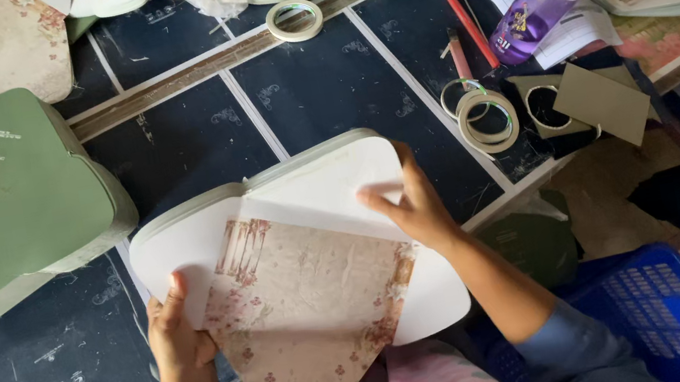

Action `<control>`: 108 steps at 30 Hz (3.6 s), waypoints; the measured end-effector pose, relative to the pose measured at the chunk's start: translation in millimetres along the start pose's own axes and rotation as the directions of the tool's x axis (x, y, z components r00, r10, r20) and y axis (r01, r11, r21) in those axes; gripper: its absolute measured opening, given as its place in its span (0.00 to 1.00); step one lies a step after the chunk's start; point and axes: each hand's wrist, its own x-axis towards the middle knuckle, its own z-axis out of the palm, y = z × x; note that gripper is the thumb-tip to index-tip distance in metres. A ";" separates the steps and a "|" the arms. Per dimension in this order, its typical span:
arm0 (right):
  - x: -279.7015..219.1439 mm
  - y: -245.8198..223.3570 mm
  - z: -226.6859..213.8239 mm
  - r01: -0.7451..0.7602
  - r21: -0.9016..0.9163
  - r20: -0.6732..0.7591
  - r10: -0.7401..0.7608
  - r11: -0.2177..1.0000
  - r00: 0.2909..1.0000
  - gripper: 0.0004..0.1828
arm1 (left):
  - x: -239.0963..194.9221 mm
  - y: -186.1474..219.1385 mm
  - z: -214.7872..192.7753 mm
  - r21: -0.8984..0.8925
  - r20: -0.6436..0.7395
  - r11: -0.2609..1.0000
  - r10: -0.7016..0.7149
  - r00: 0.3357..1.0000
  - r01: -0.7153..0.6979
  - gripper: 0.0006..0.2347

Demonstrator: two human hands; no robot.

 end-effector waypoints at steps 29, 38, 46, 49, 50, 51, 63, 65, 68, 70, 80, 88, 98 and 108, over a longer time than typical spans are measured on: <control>77.3 85.7 -22.7 -0.698 0.299 0.255 0.650 0.651 0.716 0.21 | -15.1 -23.5 -47.5 0.278 0.163 0.891 -0.413 0.896 0.360 0.26; 65.6 72.2 -9.3 -0.324 -0.175 0.113 0.346 0.930 0.931 0.14 | -25.6 82.8 56.3 0.780 0.574 -0.137 -0.234 0.785 -0.611 0.49; 56.9 69.7 10.2 0.040 -0.541 0.043 -0.020 0.840 0.999 0.25 | 14.2 -48.0 167.0 0.537 0.822 -0.470 0.107 0.559 -0.700 0.57; 51.6 69.5 14.1 0.136 -0.798 0.093 -0.103 0.587 0.990 0.20 | 18.6 -74.0 144.2 0.651 0.713 -0.387 0.016 0.701 -0.653 0.57; 54.8 68.0 15.2 0.065 -0.760 0.068 -0.021 0.647 0.997 0.20 | 16.5 -70.4 143.7 0.658 0.710 -0.360 0.001 0.704 -0.662 0.55; 51.8 67.7 17.1 -0.014 -0.716 0.050 0.072 0.698 0.996 0.21 | 9.7 -68.7 139.4 0.667 0.702 -0.331 -0.022 0.712 -0.668 0.53; 67.5 66.2 29.5 -0.160 -0.774 -0.062 0.179 0.613 0.982 0.24 | 3.2 -50.4 127.2 0.678 0.671 -0.316 -0.101 0.734 -0.664 0.50; 61.7 54.2 30.6 -0.066 -0.787 -0.006 0.099 0.613 0.995 0.20 | 3.8 -54.1 122.0 0.689 0.652 -0.328 -0.109 0.751 -0.646 0.50; 60.9 59.3 14.4 -0.071 -0.598 -0.001 0.087 0.798 0.996 0.22 | 4.3 -57.3 118.6 0.707 0.628 -0.331 -0.112 0.770 -0.625 0.50; 59.2 71.9 4.2 -0.170 -0.349 -0.029 0.170 0.922 0.985 0.26 | 3.2 -58.1 116.9 0.715 0.623 -0.322 -0.108 0.775 -0.620 0.51; 49.6 54.7 18.8 -0.135 -0.741 0.042 0.246 0.658 0.968 0.28 | -2.6 -51.3 103.9 0.702 0.635 -0.341 -0.098 0.767 -0.625 0.50; 45.7 91.9 10.5 -0.665 0.025 -0.031 0.665 0.746 0.746 0.43 | -5.1 -44.5 103.6 0.704 0.648 -0.333 -0.059 0.759 -0.627 0.50; 61.8 107.0 -9.4 -0.495 0.021 0.093 0.491 0.869 0.866 0.23 | 41.8 -40.5 66.7 0.649 0.756 0.211 -0.289 0.588 -0.731 0.52; 192.1 23.4 22.1 -0.161 -0.393 0.388 0.322 0.905 0.864 0.31 | 46.8 -41.9 142.5 0.702 0.493 -0.460 -0.237 0.837 -0.544 0.45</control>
